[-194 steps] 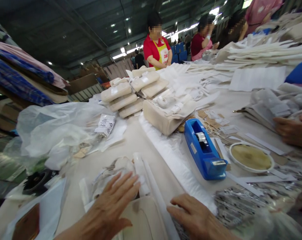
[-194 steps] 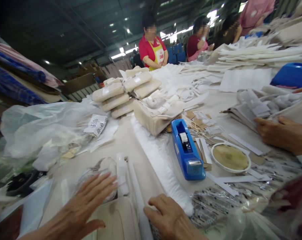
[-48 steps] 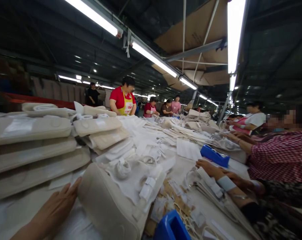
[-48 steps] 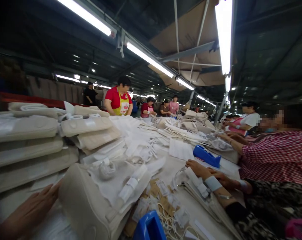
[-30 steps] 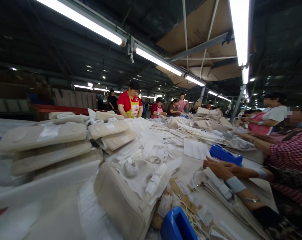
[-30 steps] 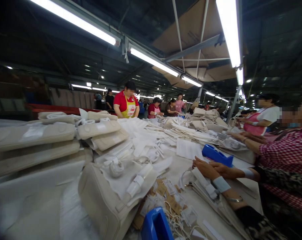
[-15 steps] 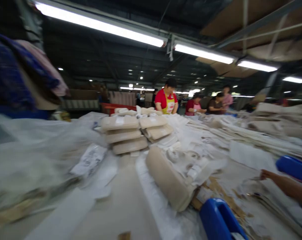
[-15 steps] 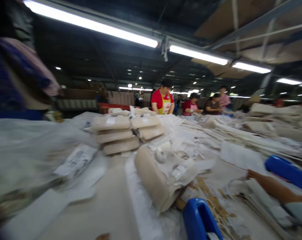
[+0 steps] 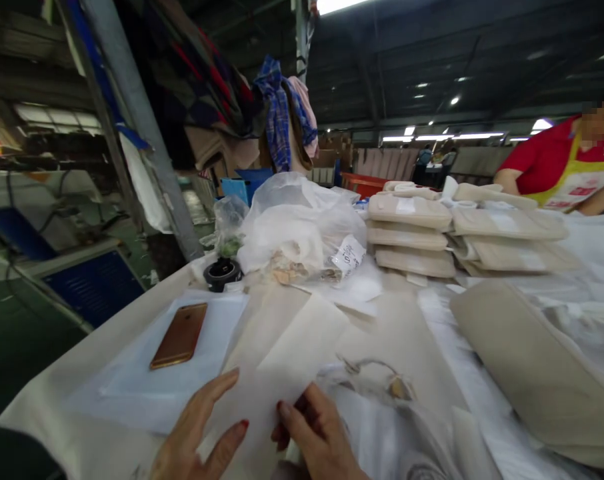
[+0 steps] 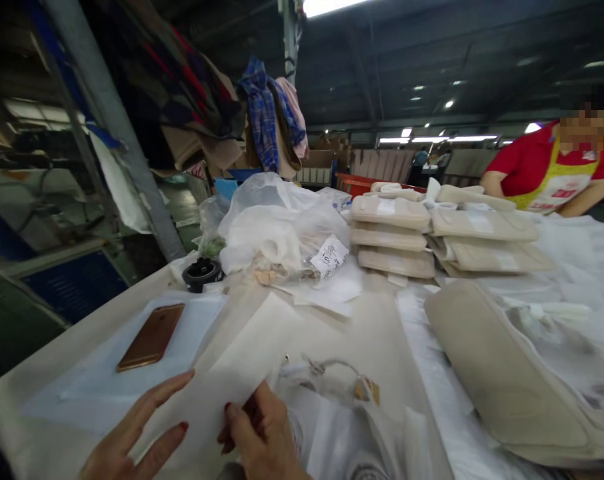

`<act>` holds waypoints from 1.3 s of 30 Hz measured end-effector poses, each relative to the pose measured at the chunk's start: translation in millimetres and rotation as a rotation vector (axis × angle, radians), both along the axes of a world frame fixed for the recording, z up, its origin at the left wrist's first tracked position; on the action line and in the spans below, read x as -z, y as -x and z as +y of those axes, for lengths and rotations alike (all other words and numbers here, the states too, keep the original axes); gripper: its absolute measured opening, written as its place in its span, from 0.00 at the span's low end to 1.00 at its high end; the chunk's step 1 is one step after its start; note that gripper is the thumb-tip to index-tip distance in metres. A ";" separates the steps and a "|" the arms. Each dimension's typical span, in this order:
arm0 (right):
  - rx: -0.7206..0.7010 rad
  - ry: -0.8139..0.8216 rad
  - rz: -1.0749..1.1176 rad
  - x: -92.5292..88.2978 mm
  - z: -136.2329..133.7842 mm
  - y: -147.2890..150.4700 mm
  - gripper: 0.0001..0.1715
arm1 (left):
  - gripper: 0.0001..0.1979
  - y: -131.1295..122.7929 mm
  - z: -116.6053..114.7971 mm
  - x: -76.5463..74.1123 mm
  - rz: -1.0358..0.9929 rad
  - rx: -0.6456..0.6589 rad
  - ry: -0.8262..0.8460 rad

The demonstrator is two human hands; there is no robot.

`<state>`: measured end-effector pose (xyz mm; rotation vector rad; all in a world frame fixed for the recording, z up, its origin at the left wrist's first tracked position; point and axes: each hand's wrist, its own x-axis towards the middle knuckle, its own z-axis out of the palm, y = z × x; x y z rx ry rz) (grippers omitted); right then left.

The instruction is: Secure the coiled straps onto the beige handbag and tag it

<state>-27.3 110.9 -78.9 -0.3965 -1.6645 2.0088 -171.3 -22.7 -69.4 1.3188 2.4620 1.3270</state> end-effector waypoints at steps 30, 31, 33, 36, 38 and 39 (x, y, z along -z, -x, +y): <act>0.168 -1.512 -0.343 4.7 -2.9 -6.2 0.36 | 0.19 7.0 17.3 13.4 -1.253 0.202 -0.006; 0.156 -1.518 -0.340 6.4 -2.6 -5.4 0.36 | 0.19 7.3 16.3 16.1 -1.238 0.212 -0.002; 0.138 -1.518 -0.332 9.0 -2.0 -4.3 0.36 | 0.18 8.1 14.1 20.6 -1.206 0.237 0.013; 0.119 -1.523 -0.342 7.5 0.4 -6.0 0.35 | 0.18 9.1 9.1 23.2 -1.160 0.265 0.064; 0.100 -1.537 -0.347 1.2 4.3 -11.1 0.33 | 0.18 8.9 4.3 21.3 -1.095 0.269 0.123; 0.087 -1.551 -0.340 -3.3 7.1 -14.8 0.31 | 0.17 8.4 1.5 19.5 -1.046 0.269 0.167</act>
